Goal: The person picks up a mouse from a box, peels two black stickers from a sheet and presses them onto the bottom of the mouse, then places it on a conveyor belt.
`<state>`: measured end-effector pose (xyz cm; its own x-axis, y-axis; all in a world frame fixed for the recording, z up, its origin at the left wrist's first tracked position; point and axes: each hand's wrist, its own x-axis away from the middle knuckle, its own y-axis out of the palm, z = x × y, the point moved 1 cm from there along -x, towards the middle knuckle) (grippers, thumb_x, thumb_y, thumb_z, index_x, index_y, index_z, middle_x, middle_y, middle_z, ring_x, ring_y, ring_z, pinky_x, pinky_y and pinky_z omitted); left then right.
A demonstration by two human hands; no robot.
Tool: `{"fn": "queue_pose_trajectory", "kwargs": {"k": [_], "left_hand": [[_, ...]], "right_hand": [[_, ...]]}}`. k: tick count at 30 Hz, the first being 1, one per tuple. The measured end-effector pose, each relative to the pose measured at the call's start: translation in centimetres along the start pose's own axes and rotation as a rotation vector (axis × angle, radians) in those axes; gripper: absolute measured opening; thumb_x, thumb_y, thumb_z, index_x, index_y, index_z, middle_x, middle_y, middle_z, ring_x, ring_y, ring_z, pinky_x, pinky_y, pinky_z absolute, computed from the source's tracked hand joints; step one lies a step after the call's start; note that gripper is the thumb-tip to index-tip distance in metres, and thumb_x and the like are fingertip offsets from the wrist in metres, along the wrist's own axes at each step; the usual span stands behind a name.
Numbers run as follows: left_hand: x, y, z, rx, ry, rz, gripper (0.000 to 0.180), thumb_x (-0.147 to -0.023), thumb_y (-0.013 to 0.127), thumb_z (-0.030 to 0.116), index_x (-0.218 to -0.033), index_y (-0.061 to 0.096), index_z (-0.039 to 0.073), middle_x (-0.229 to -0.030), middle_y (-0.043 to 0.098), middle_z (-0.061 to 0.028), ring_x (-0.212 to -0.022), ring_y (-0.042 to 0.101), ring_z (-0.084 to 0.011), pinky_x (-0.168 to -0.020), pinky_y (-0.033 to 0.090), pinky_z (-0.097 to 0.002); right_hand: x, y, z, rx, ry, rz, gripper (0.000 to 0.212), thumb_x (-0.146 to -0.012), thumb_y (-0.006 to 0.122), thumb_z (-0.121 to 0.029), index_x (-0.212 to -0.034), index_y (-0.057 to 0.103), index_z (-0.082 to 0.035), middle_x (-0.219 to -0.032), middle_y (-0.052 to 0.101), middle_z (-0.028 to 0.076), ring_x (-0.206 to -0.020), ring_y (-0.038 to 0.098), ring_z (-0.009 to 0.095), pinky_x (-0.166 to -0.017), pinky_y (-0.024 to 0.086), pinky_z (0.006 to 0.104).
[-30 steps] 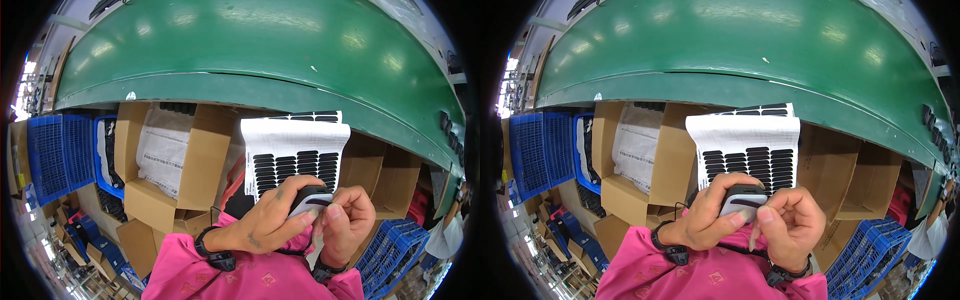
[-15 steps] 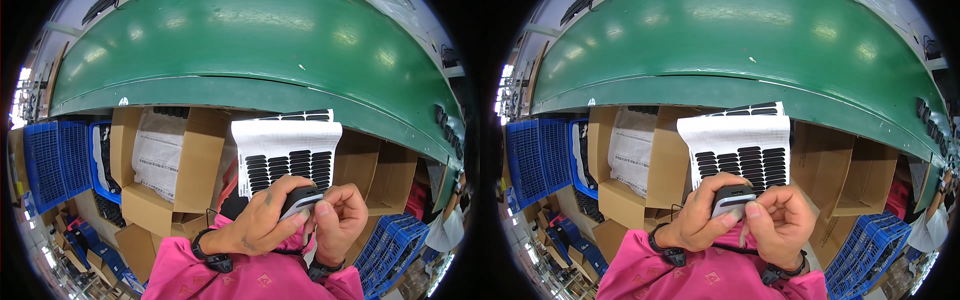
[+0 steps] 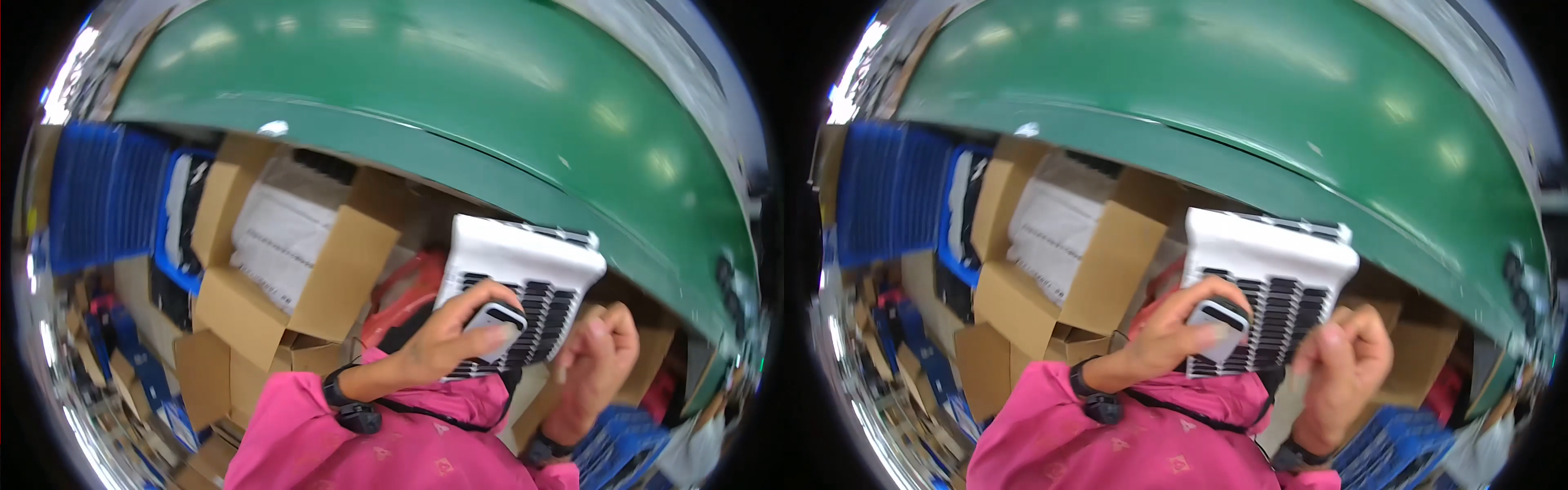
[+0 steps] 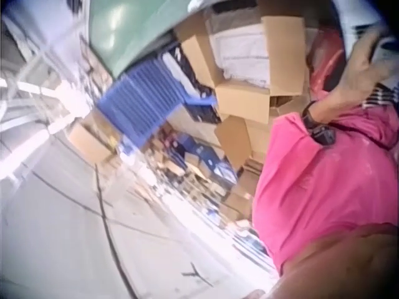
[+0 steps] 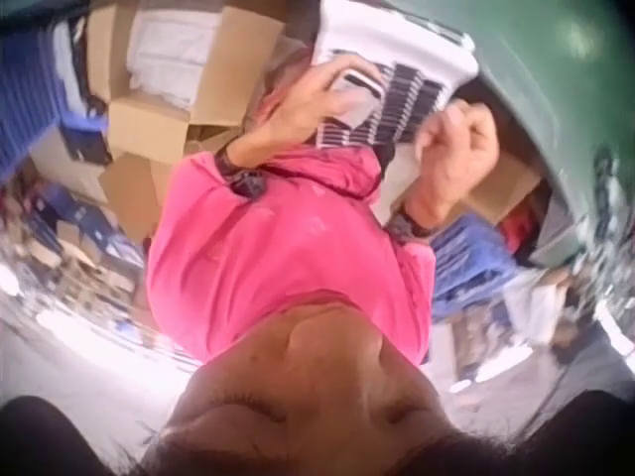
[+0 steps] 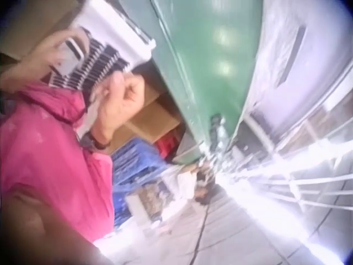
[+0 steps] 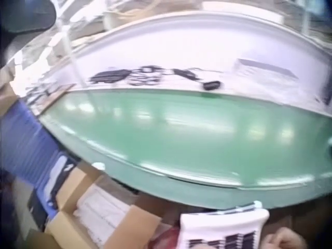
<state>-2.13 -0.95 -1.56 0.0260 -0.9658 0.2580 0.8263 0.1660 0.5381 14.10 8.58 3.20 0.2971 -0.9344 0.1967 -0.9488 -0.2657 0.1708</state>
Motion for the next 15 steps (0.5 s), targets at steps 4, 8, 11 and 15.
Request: {"fn": "queue_pose_trajectory", "kwargs": {"k": [4,8,11,15], "left_hand": [[0.5,-3.2,0.2,-0.074,0.097,0.174,0.025,-0.091,0.058,0.026,-0.093,0.057,0.001,-0.077,0.059,-0.0047,-0.073,0.058,-0.0105,-0.066,0.046,-0.0242],[3.4,-8.1,-0.9,0.379,0.198,0.424,0.027,-0.097,0.054,0.031,-0.093,0.057,0.005,-0.076,0.062,-0.0062,-0.061,0.059,-0.0119,-0.053,0.045,-0.0236],[4.4,-13.6,-1.6,0.391,0.276,0.671,0.044,-0.1,0.041,0.045,-0.096,0.058,0.005,-0.08,0.065,-0.008,-0.07,0.061,-0.0125,-0.065,0.049,-0.0255],[4.7,-20.1,-0.9,0.401,0.274,0.884,0.043,-0.101,0.035,0.045,-0.107,0.057,0.009,-0.101,0.064,-0.0039,-0.093,0.058,-0.0137,-0.081,0.047,-0.0296]], "right_hand": [[-2.6,5.6,-3.1,0.254,-0.038,-0.282,0.022,-0.088,0.06,-0.014,-0.076,0.043,-0.006,-0.061,0.047,0.003,-0.044,0.043,0.008,-0.039,0.036,0.0188],[-5.8,15.5,-3.8,0.526,0.08,-0.74,0.019,-0.086,0.063,-0.015,-0.081,0.053,0.0,-0.065,0.052,0.003,-0.056,0.055,0.01,-0.051,0.044,0.0235],[-9.2,22.8,-1.3,0.943,-0.348,-0.96,0.023,-0.083,0.066,-0.016,-0.088,0.055,0.003,-0.075,0.058,0.011,-0.074,0.06,0.02,-0.068,0.049,0.0339],[-11.9,29.2,4.6,1.169,-0.924,-0.82,0.044,-0.078,0.07,-0.018,-0.111,0.051,0.005,-0.115,0.051,0.023,-0.113,0.047,0.035,-0.097,0.04,0.0428]]}}
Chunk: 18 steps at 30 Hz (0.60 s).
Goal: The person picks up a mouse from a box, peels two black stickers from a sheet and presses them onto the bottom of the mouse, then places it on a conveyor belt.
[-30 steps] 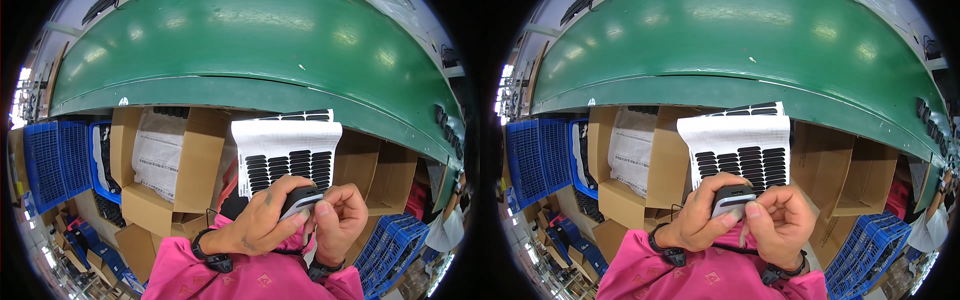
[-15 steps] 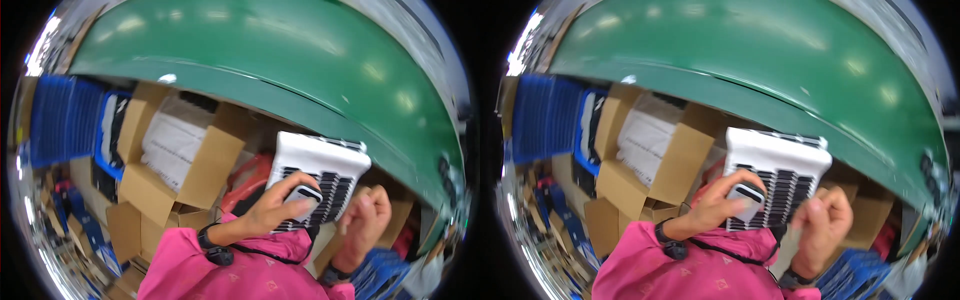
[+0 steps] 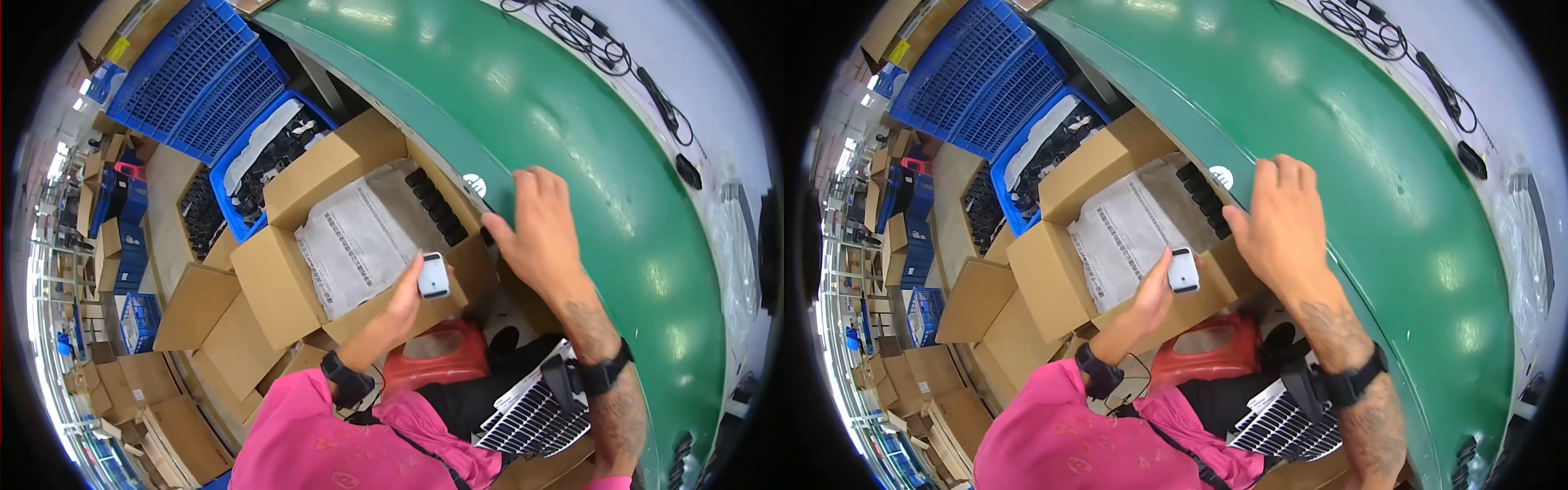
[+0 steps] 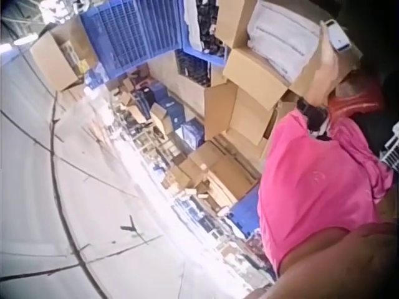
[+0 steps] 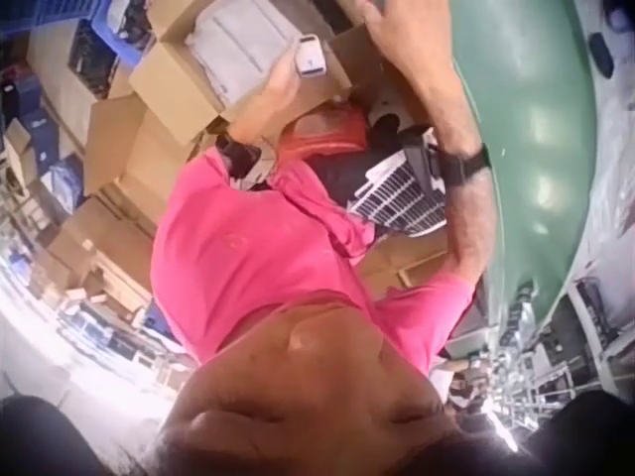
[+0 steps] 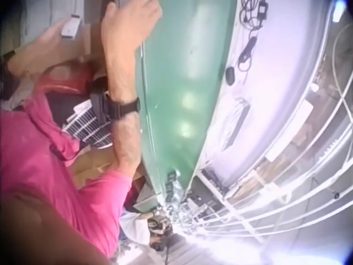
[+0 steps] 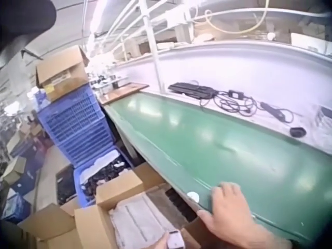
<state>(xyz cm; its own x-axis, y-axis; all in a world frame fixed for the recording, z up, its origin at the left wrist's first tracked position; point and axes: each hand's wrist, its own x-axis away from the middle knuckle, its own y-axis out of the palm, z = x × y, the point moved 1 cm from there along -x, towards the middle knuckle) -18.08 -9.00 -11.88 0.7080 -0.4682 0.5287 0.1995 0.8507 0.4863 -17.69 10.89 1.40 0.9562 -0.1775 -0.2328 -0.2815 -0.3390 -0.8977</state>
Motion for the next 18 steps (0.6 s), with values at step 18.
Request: {"fn": "queue_pose_trajectory", "kwargs": {"k": [18], "left_hand": [[-29.6,-18.9,1.3,0.358,-0.245,0.128,0.034,-0.101,0.037,0.04,-0.11,0.052,0.01,-0.085,0.06,-0.0105,-0.06,0.055,-0.0196,-0.048,0.05,-0.029]], "right_hand": [[-4.9,4.5,0.1,0.108,-0.097,-0.096,0.067,-0.067,0.07,-0.002,-0.128,0.044,0.001,-0.137,0.038,0.022,-0.128,0.036,0.042,-0.107,0.034,0.05]]}}
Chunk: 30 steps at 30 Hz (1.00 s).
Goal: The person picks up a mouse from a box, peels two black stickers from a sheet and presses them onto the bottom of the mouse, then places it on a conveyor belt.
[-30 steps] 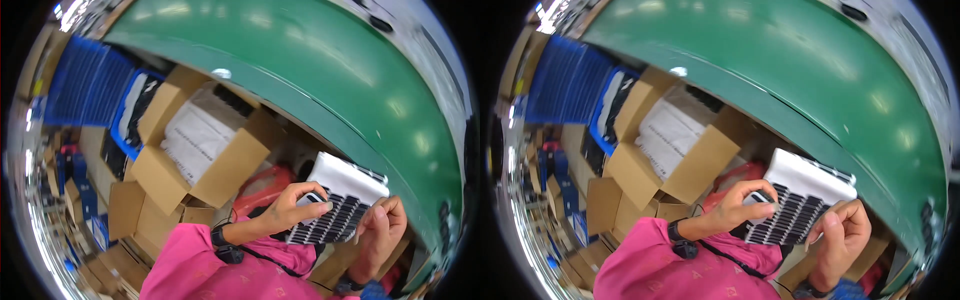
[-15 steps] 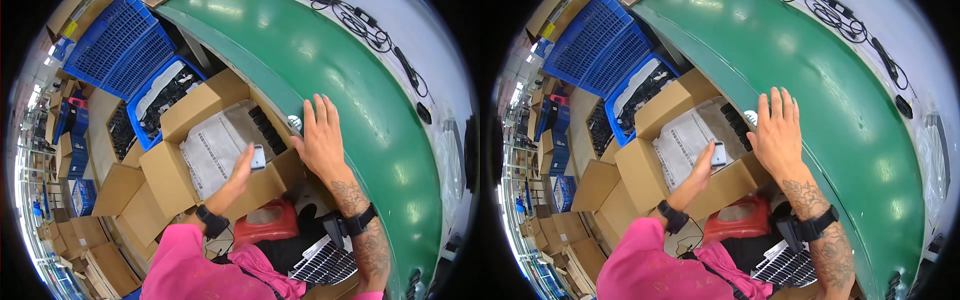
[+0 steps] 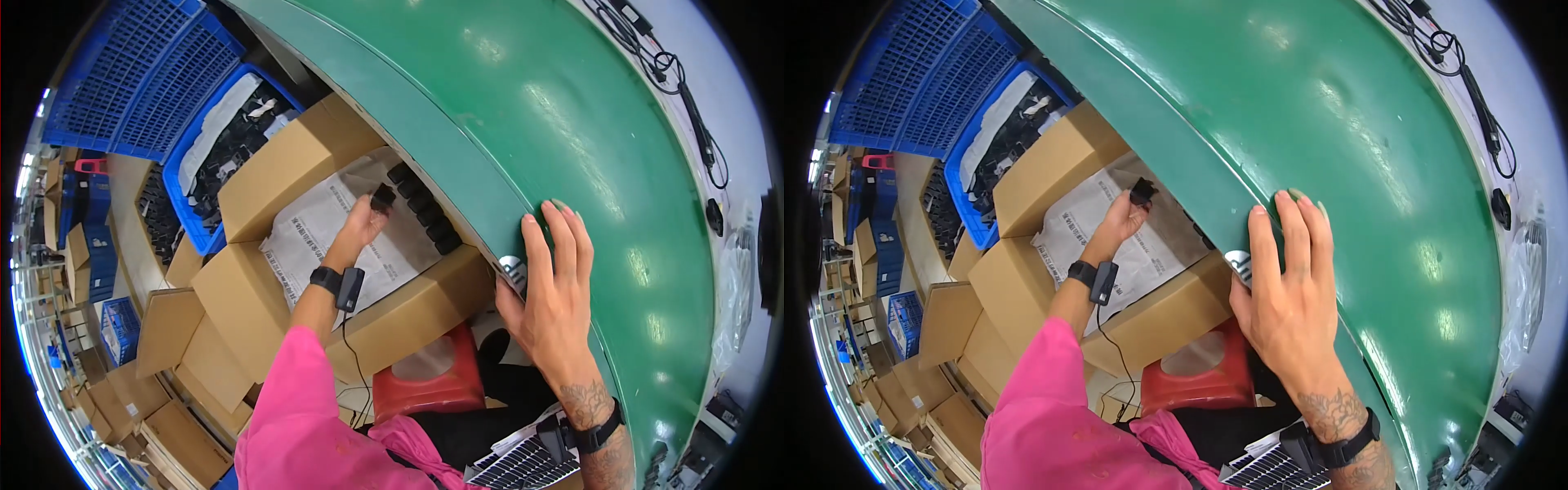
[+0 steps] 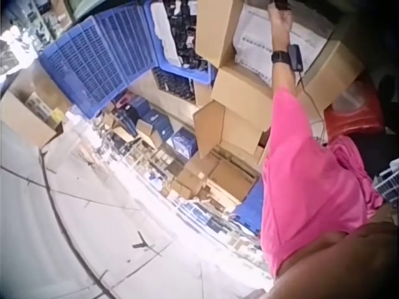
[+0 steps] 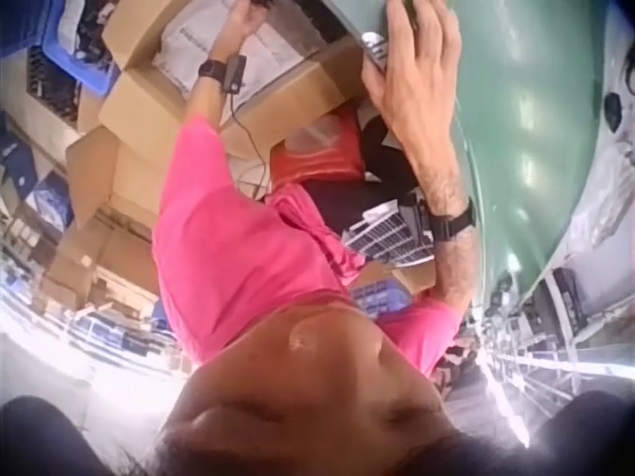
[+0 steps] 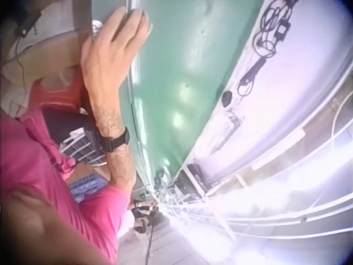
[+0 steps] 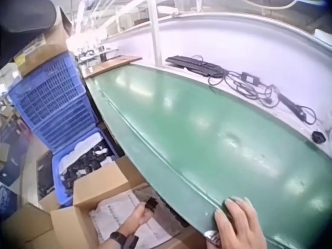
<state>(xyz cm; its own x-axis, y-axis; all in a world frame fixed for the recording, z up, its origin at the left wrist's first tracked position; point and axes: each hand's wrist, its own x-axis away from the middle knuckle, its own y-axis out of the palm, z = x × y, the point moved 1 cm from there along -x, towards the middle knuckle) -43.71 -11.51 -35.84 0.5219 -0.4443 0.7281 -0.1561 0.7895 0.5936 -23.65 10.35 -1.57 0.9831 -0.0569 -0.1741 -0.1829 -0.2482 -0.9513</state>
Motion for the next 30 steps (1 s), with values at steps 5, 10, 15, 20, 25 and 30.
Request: {"fn": "queue_pose_trajectory", "kwargs": {"k": [5,10,15,20,25,30], "left_hand": [[-4.3,1.7,-0.4,-0.031,0.04,-0.058,0.055,-0.086,0.05,0.065,-0.094,0.055,0.011,-0.077,0.057,-0.0041,-0.053,0.047,-0.0137,-0.042,0.038,-0.0211],[-9.7,-0.1,1.6,-0.556,0.178,0.068,0.064,-0.081,0.054,0.07,-0.096,0.057,0.008,-0.066,0.054,-0.0034,-0.046,0.048,-0.0121,-0.037,0.034,-0.0226],[-12.2,-2.5,6.9,-1.118,0.421,0.291,0.056,-0.09,0.054,0.054,-0.105,0.058,0.001,-0.068,0.059,-0.0103,-0.05,0.057,-0.0165,-0.036,0.038,-0.0272],[-7.7,4.9,2.6,-1.235,0.712,0.214,0.042,-0.093,0.053,0.039,-0.117,0.057,0.005,-0.092,0.064,-0.0183,-0.069,0.064,-0.0288,-0.054,0.05,-0.0405],[-10.6,5.6,1.4,-1.424,0.593,0.413,0.036,-0.091,0.051,0.026,-0.125,0.054,0.016,-0.118,0.058,-0.0193,-0.104,0.057,-0.039,-0.083,0.048,-0.049],[-17.5,-5.2,0.3,-1.626,0.871,0.484,0.033,-0.088,0.054,0.028,-0.121,0.057,0.02,-0.117,0.056,-0.0181,-0.106,0.055,-0.0422,-0.082,0.05,-0.0501]], "right_hand": [[0.3,0.1,0.7,0.061,0.054,-0.056,0.072,-0.065,0.07,0.001,-0.131,0.043,0.001,-0.137,0.04,0.021,-0.129,0.037,0.041,-0.106,0.034,0.0495],[0.1,0.3,0.4,0.077,0.047,-0.077,0.073,-0.064,0.07,0.001,-0.132,0.042,0.001,-0.139,0.039,0.022,-0.129,0.037,0.043,-0.106,0.033,0.0515],[0.1,-0.2,0.0,0.095,0.031,-0.068,0.076,-0.063,0.071,0.0,-0.133,0.041,0.0,-0.14,0.038,0.025,-0.129,0.037,0.045,-0.107,0.032,0.0531],[0.6,0.4,0.4,0.302,0.066,-0.121,0.08,-0.062,0.071,0.0,-0.135,0.038,-0.003,-0.142,0.034,0.025,-0.13,0.035,0.046,-0.106,0.031,0.0542],[0.5,0.0,0.2,0.369,0.078,-0.142,0.084,-0.062,0.069,-0.003,-0.139,0.035,-0.004,-0.143,0.034,0.024,-0.131,0.035,0.045,-0.107,0.031,0.0535],[-0.2,0.1,-0.7,0.325,0.066,-0.119,0.084,-0.062,0.067,-0.002,-0.139,0.035,-0.003,-0.142,0.036,0.024,-0.131,0.035,0.044,-0.107,0.029,0.0529]]}}
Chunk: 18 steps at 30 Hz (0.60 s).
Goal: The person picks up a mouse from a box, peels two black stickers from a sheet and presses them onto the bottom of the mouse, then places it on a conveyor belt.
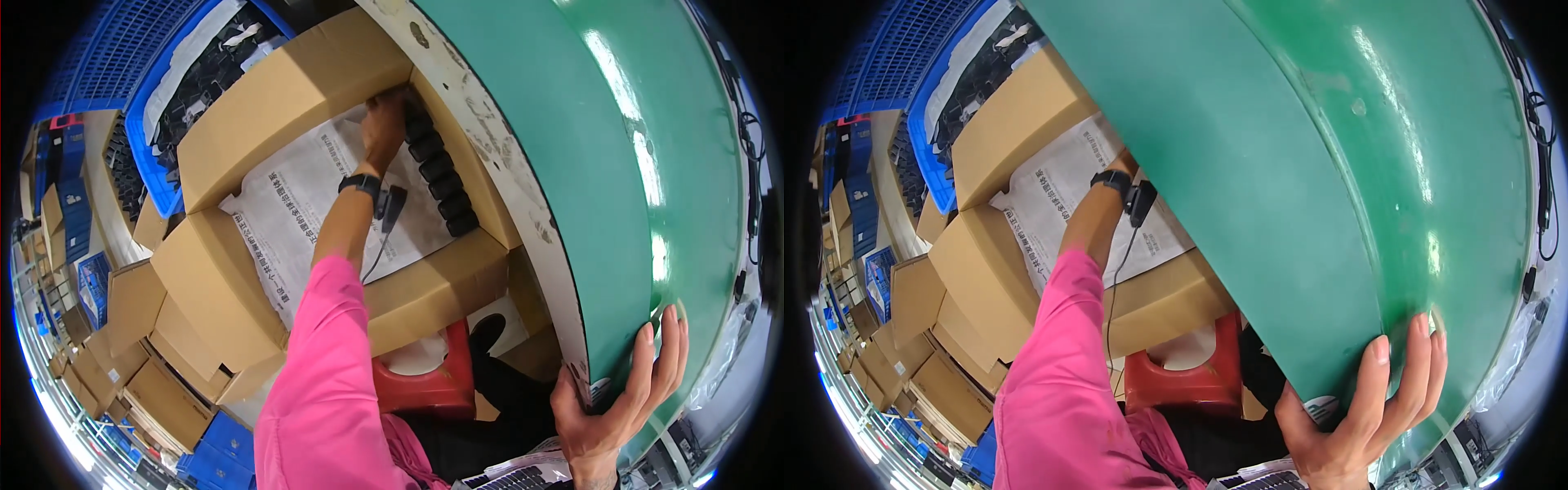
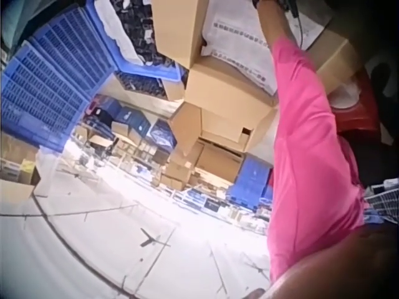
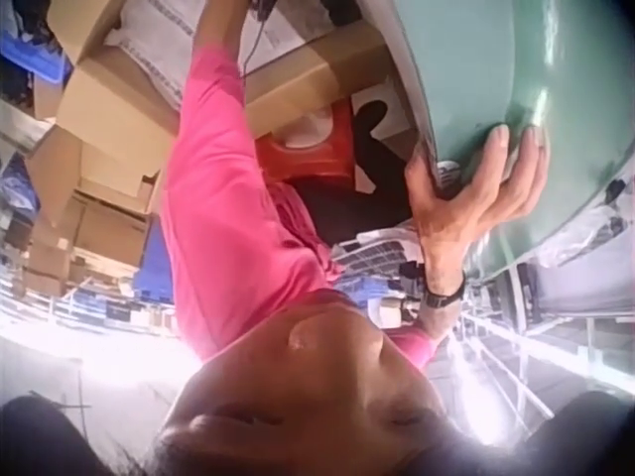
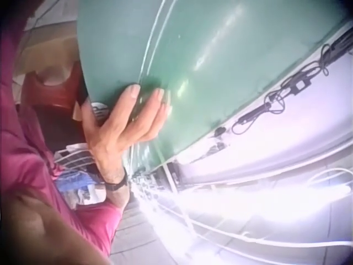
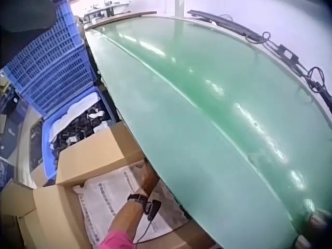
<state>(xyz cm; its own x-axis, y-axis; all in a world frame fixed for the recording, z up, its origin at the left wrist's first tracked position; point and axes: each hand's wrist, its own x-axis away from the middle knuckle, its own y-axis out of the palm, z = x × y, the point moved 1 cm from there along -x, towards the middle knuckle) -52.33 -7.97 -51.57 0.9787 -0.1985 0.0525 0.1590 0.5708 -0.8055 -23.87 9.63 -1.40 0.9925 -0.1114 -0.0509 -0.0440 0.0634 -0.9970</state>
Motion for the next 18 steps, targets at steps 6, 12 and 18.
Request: {"fn": "queue_pose_trajectory", "kwargs": {"k": [6,12,18], "left_hand": [[2.6,0.7,4.3,0.083,0.299,0.227,0.028,-0.085,0.063,0.025,-0.111,0.062,0.016,-0.111,0.057,-0.0165,-0.095,0.057,-0.0427,-0.078,0.05,-0.0488],[1.4,-4.0,4.6,0.071,0.319,0.085,0.028,-0.083,0.065,0.025,-0.107,0.064,0.009,-0.112,0.058,-0.0186,-0.097,0.056,-0.0428,-0.083,0.048,-0.0477],[0.8,-6.7,5.4,-0.02,0.352,0.174,0.025,-0.086,0.062,0.024,-0.104,0.064,0.008,-0.112,0.059,-0.0195,-0.101,0.054,-0.0425,-0.085,0.046,-0.0485]], "right_hand": [[0.2,0.5,0.6,0.061,0.015,-0.046,0.085,-0.061,0.066,-0.001,-0.14,0.035,-0.003,-0.142,0.036,0.024,-0.132,0.035,0.044,-0.108,0.029,0.0528],[0.4,0.5,0.6,-0.01,0.013,-0.044,0.085,-0.062,0.067,0.0,-0.14,0.035,-0.004,-0.143,0.036,0.023,-0.132,0.034,0.043,-0.108,0.029,0.0528],[0.3,-0.2,0.5,-0.049,0.02,-0.014,0.08,-0.063,0.071,-0.001,-0.136,0.04,-0.003,-0.142,0.038,0.022,-0.132,0.034,0.043,-0.108,0.03,0.0507]]}}
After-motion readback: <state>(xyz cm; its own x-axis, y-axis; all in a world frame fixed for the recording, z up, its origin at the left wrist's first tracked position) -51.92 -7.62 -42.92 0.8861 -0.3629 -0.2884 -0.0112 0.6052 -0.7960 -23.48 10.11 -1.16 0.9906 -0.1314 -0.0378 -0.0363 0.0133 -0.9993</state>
